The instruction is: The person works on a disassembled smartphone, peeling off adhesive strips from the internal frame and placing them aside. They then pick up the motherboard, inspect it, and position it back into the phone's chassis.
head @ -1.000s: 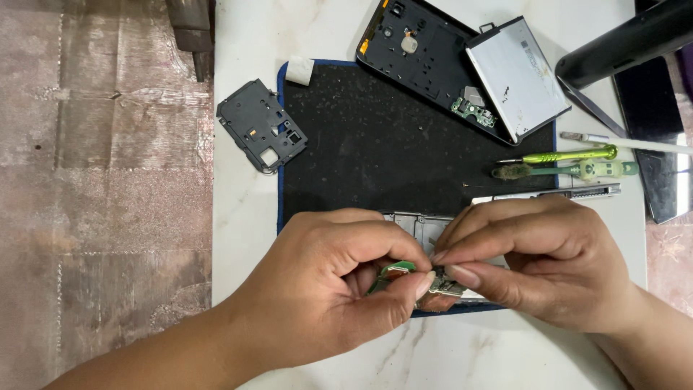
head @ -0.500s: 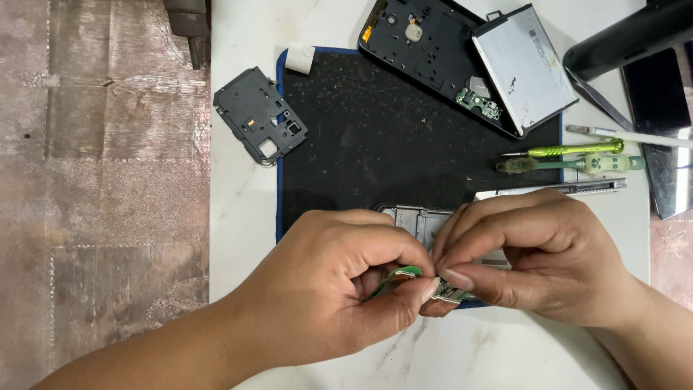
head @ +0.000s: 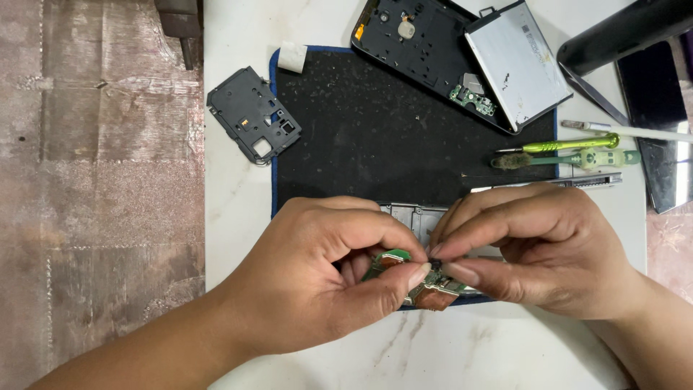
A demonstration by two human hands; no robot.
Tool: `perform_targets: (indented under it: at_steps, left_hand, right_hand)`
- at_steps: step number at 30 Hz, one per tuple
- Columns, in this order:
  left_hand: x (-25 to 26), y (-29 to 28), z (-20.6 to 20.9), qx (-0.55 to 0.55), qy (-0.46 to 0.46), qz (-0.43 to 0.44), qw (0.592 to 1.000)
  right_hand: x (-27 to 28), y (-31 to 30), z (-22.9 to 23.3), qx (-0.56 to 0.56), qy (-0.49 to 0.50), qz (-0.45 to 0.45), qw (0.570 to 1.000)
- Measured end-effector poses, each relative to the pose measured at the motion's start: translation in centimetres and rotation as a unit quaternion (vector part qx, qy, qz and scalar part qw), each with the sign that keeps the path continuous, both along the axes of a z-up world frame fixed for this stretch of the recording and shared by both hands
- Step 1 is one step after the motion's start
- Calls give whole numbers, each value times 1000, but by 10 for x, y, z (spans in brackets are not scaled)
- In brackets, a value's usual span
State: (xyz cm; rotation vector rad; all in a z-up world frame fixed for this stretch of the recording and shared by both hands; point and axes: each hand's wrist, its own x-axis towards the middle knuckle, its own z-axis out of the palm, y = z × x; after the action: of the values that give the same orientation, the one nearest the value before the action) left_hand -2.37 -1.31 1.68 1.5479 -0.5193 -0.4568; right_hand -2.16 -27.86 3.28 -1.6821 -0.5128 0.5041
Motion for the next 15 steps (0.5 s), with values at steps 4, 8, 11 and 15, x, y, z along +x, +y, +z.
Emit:
perform_targets:
  at_steps: [4,8,11,15]
  left_hand:
    - [0,-1,0,-2,19,-5,1000]
    - [0,-1,0,2,18,-6,1000]
    - [0,0,-1,-3,19,-4,1000]
    - [-1,0,-1,-11,25,-5,1000]
  right_hand:
    - [0,1,-1,9,-12,5,1000]
    - [0,0,-1,-20,-2,-8,1000]
    - [0,-1,-1,-20,-13,-4,1000]
    - [0,1,0,-3,-20,-2,1000]
